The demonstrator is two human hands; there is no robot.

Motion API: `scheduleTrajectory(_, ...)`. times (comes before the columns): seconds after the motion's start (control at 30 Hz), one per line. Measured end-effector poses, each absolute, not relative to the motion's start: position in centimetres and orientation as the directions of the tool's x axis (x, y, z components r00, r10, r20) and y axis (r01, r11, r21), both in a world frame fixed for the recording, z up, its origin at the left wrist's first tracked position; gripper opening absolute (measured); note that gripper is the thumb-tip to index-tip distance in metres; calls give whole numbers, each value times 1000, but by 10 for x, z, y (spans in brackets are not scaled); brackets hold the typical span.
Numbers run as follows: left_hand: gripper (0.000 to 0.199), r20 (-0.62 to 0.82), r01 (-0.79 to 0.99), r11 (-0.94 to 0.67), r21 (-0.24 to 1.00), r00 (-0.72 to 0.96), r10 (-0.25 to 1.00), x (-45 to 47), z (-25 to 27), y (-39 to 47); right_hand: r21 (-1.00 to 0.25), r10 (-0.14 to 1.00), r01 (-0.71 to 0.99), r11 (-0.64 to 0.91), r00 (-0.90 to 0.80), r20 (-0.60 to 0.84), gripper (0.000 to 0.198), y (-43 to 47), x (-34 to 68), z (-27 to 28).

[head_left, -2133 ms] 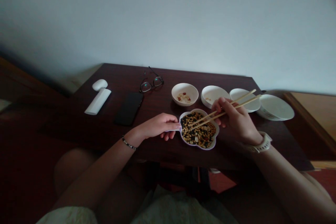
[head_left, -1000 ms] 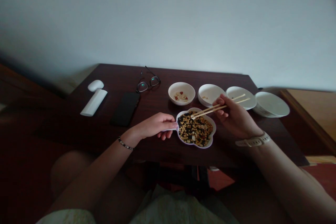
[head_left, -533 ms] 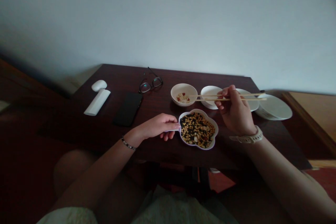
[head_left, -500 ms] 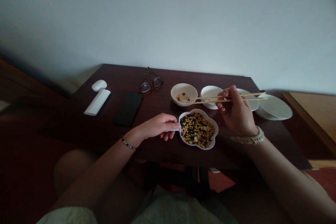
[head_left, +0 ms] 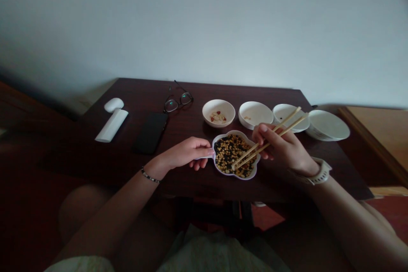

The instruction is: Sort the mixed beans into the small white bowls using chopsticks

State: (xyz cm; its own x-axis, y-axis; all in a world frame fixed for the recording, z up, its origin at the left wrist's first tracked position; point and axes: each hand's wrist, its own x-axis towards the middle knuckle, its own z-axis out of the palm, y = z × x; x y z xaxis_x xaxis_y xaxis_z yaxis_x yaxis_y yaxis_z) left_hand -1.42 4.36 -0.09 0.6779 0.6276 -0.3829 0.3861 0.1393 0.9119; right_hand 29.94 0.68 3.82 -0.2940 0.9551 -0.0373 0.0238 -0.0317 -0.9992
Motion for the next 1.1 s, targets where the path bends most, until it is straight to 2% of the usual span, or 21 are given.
scheduleTrajectory(0.17,42,-380,382,139,914,683,623,-15,-3,44,-995,943,98,8,-331,-25,54,3,298,35)
scheduleTrajectory(0.4,39,-372,374,133,918,691,620,-15,-3,44,-999,964,-44,5,-266,16,51,7,302,32)
scheduleTrajectory(0.7,37,-371,370,134,919,699,611,-14,0,45,-980,994,-200,6,-106,28,48,25,296,25)
scheduleTrajectory(0.93,38,-362,356,137,924,704,611,-14,0,45,-944,963,-230,237,180,198,43,50,288,26)
scheduleTrajectory(1.1,39,-355,347,137,928,708,610,-15,-1,45,-953,970,-222,205,174,168,40,46,285,25)
